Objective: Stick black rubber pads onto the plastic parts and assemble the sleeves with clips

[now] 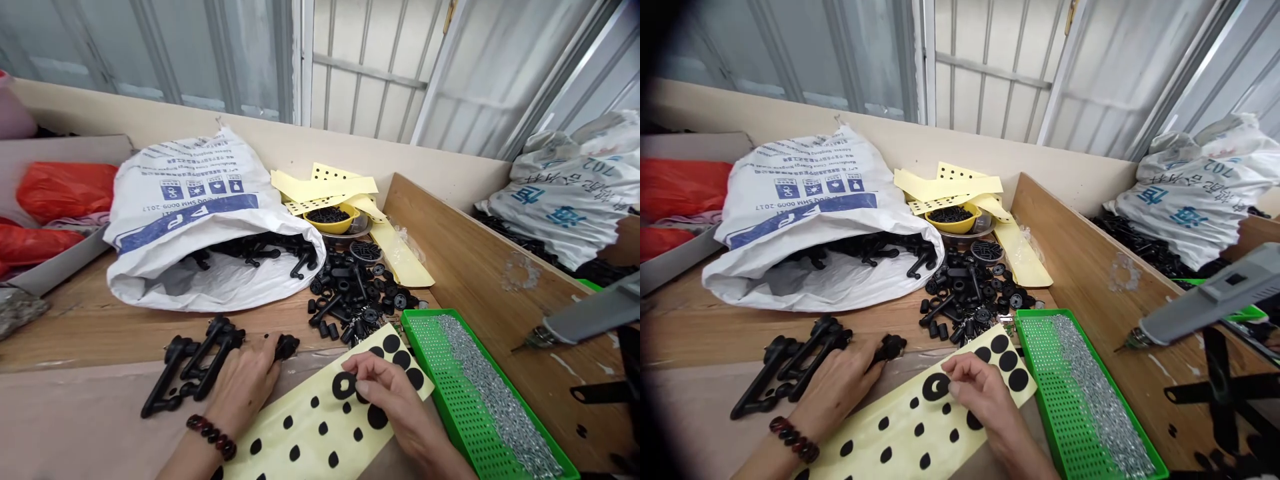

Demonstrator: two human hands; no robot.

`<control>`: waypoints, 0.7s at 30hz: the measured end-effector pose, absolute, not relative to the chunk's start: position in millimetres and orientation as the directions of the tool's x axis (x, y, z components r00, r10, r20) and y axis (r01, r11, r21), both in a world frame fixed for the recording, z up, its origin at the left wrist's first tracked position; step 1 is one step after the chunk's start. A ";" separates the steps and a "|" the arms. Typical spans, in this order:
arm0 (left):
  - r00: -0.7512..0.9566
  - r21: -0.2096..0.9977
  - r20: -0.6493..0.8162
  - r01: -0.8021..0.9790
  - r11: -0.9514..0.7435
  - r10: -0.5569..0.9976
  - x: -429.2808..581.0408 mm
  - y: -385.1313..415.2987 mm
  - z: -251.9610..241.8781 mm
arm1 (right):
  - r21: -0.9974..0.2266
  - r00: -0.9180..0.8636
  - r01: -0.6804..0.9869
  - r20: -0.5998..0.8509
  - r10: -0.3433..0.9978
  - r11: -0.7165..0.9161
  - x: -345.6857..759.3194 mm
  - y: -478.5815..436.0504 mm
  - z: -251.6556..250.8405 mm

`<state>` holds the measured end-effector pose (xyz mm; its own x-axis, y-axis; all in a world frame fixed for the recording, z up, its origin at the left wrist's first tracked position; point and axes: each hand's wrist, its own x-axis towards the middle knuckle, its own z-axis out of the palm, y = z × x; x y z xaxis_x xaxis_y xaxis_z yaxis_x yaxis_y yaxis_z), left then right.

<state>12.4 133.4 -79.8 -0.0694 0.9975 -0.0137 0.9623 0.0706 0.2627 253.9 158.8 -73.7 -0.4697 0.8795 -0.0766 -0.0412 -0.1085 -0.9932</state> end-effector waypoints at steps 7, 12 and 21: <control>0.038 0.705 -0.106 0.707 0.048 0.994 30.3 121.7 -58.5 | -0.974 -0.506 -0.133 -0.090 0.858 -0.181 252.3 151.4 -69.5; 0.199 0.930 -0.366 0.113 0.350 0.909 54.6 100.8 -58.1 | -0.972 -0.540 -0.126 -0.098 0.836 -0.196 252.0 148.6 -68.6; 0.153 0.915 -0.396 0.148 0.375 0.906 64.6 91.6 -36.8 | -0.973 -0.576 -0.063 -0.147 0.804 -0.223 247.0 141.5 -72.4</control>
